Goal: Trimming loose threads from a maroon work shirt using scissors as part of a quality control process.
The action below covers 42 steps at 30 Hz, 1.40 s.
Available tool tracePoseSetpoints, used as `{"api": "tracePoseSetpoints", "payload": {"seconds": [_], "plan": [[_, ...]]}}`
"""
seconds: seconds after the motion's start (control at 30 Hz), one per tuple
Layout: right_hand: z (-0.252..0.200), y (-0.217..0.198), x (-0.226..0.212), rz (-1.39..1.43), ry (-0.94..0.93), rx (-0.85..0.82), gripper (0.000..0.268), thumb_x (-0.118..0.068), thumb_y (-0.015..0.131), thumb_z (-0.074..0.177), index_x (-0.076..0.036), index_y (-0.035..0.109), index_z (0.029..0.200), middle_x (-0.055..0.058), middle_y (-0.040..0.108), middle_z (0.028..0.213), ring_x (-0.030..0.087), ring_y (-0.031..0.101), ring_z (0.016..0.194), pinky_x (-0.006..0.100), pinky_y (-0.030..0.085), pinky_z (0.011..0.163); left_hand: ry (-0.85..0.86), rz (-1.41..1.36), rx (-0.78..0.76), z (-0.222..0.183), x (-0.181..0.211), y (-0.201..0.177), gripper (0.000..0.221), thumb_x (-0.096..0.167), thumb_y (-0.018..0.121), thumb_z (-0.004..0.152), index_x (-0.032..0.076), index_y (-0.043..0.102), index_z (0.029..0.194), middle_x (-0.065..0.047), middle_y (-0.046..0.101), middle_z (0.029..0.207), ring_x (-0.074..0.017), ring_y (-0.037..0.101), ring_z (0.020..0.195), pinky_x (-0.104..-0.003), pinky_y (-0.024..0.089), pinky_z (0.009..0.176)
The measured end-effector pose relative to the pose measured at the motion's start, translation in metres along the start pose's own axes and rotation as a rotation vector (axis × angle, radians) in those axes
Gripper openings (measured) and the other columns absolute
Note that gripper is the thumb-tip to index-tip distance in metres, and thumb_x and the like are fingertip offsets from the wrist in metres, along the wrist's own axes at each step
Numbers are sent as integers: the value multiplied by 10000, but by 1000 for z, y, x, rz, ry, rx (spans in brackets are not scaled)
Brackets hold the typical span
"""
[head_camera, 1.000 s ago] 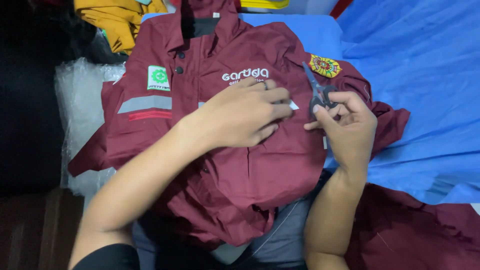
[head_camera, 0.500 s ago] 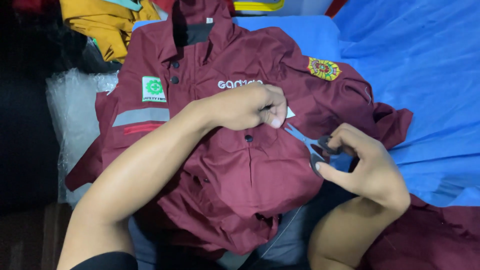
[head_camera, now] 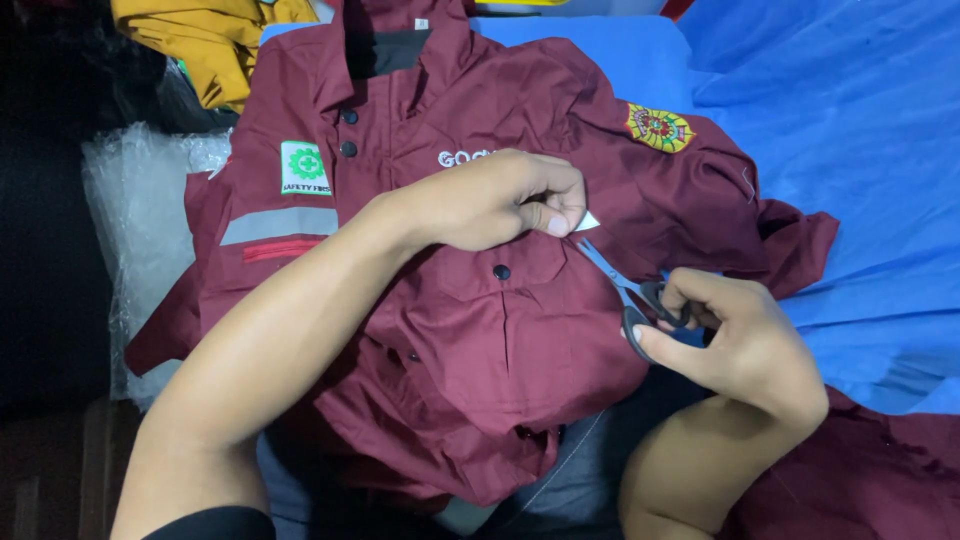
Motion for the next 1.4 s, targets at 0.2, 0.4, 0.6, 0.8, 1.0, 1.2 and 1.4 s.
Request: {"api": "tracePoseSetpoints", "payload": {"seconds": [0.2, 0.4, 0.6, 0.8, 1.0, 1.2, 1.4], "plan": [[4, 5, -7, -73, -22, 15, 392, -257, 814, 760, -123, 453, 689, -30, 371, 615, 120, 328, 578, 295, 299, 545, 41, -13, -22, -2, 3, -2, 237, -113, 508, 904, 112, 583, 906, -2, 631, 940, -134, 576, 875, -280, 434, 801], [5, 6, -12, -128, -4, 11, 389, -313, 804, 753, -133, 467, 680, -28, 389, 591, 135, 356, 554, 298, 337, 566, 48, -12, -7, -2, 3, -2, 225, -89, 531, 934, 122, 609, 938, -19, 599, 999, -139, 576, 896, -271, 447, 830], [7, 9, -13, -132, 8, 2, 399, -311, 814, 746, -144, 459, 671, -32, 384, 590, 129, 356, 555, 300, 331, 550, 49, -4, 7, -2, 5, -2, 196, -55, 560, 957, 132, 618, 938, -9, 595, 1007, -137, 582, 920, -276, 450, 846], [8, 11, -16, -207, 43, 7, 389, -331, 786, 762, -143, 457, 675, -23, 417, 587, 147, 393, 559, 311, 373, 589, 34, -22, -13, -2, 5, -1, 202, -58, 560, 944, 133, 606, 900, 2, 545, 974, -118, 530, 857, -262, 436, 815], [8, 12, -10, -238, 1, -15, 388, -347, 766, 825, -145, 463, 689, -36, 440, 603, 144, 382, 569, 317, 356, 588, 80, 21, -39, -3, 7, -1, 278, -113, 456, 800, 138, 546, 877, -1, 517, 946, -144, 483, 812, -289, 400, 767], [8, 7, -5, -51, -61, -18, 366, -291, 729, 841, -126, 463, 651, -35, 408, 588, 119, 370, 548, 293, 337, 540, -97, 107, 223, -4, 13, -16, 176, -10, 578, 958, 151, 584, 889, 58, 608, 802, -103, 536, 733, -277, 442, 682], [3, 8, -47, -19, -248, 151, 425, -216, 676, 831, -113, 313, 637, -10, 296, 630, 137, 275, 580, 304, 220, 562, -556, 590, 334, -69, 57, -32, 378, 421, 570, 1057, 101, 590, 858, -103, 685, 816, -434, 624, 778, -552, 427, 608]]}}
Point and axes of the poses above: each hand's wrist, its own z-axis towards the middle knuckle, its own y-axis out of the palm, x = y × z, the point moved 3 cm from there along z, towards the middle knuckle
